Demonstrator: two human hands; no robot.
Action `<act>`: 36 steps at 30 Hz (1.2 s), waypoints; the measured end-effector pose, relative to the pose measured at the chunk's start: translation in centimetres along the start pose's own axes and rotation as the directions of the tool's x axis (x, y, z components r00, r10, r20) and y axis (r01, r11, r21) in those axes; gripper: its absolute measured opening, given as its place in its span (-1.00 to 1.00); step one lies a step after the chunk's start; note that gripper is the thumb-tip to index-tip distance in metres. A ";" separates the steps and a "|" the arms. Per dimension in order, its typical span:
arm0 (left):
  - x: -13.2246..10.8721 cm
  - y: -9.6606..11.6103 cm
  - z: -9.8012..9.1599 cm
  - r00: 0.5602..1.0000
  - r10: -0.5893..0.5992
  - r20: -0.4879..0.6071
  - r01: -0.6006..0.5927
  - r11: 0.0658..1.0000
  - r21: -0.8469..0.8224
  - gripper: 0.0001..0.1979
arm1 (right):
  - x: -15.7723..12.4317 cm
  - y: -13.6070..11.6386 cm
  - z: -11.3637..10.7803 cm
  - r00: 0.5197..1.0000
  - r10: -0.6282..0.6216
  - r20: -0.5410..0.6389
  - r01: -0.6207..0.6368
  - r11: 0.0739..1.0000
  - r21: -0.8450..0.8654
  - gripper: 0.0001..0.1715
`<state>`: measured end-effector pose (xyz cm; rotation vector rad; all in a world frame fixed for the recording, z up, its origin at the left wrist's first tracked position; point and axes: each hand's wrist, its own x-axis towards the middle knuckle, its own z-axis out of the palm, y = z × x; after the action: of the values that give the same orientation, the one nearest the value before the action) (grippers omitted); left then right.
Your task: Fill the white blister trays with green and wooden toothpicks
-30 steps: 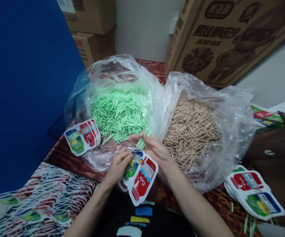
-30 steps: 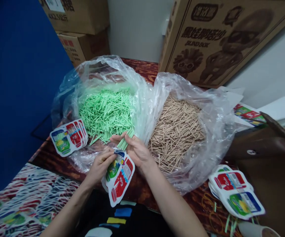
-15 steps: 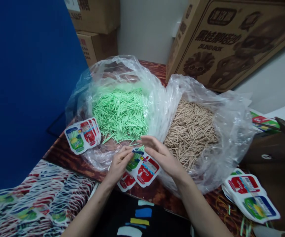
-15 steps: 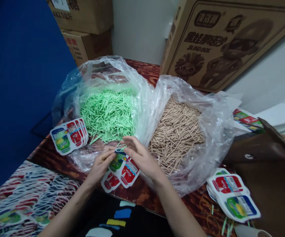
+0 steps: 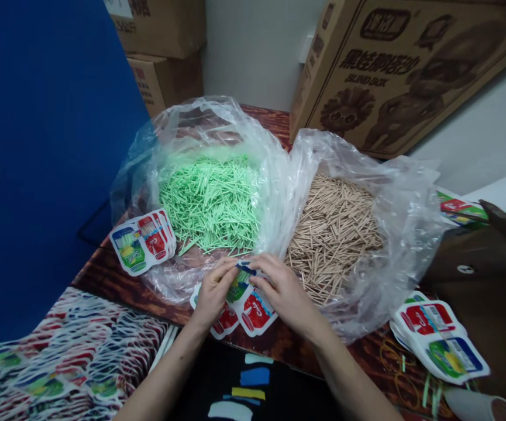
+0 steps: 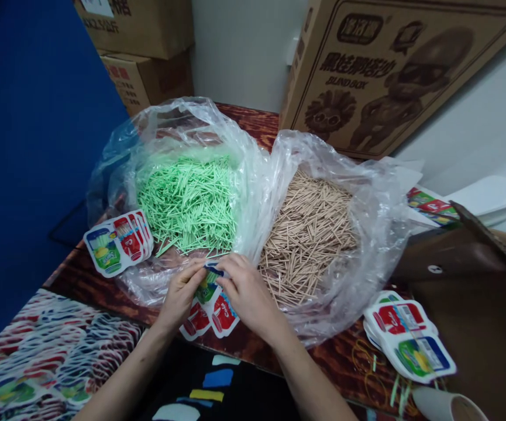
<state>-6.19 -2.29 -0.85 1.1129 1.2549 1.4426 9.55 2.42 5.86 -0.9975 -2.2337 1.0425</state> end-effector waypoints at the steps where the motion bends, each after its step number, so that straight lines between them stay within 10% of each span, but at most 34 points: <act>1: 0.0 0.1 -0.1 1.000 -0.020 0.014 0.020 1.000 -0.011 -0.79 | -0.1 0.0 0.0 1.000 0.011 -0.013 -0.011 1.000 -0.017 -0.84; 4: 0.0 0.7 -1.2 0.977 -0.165 0.138 0.170 0.985 -0.023 -0.73 | -0.8 -0.1 0.2 0.997 0.020 -0.071 -0.022 0.999 -0.038 -0.79; 10: 0.3 1.4 -3.4 0.725 -0.480 0.494 0.423 0.876 0.231 -0.75 | -2.3 -0.2 2.0 0.987 0.043 -0.158 -0.033 0.997 0.064 -0.72; 17: -0.3 0.5 -1.4 0.901 -0.381 0.208 0.337 0.916 0.219 -0.71 | -3.6 1.6 2.6 0.970 0.082 -0.230 -0.124 0.977 -0.175 -0.73; 29: -2.6 0.1 1.3 0.942 -0.308 0.135 0.247 0.906 0.345 -0.79 | -4.7 3.0 4.4 0.902 -0.027 -0.430 -0.066 0.978 -0.199 -0.53; 33: -2.8 -0.4 1.1 0.958 -0.253 0.132 0.185 0.902 0.389 -0.79 | -6.2 4.6 1.7 0.941 0.123 -0.315 -0.133 0.991 -0.008 -0.66; 36: -2.7 -0.7 0.7 0.950 -0.301 0.081 0.255 0.901 0.352 -0.76 | -7.6 6.9 -1.2 0.887 0.263 -0.379 -0.358 0.910 -0.208 -0.78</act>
<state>-4.90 -4.75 -1.71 1.1742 1.5324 0.9438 17.92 0.18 0.26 -1.5737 -1.9945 0.6208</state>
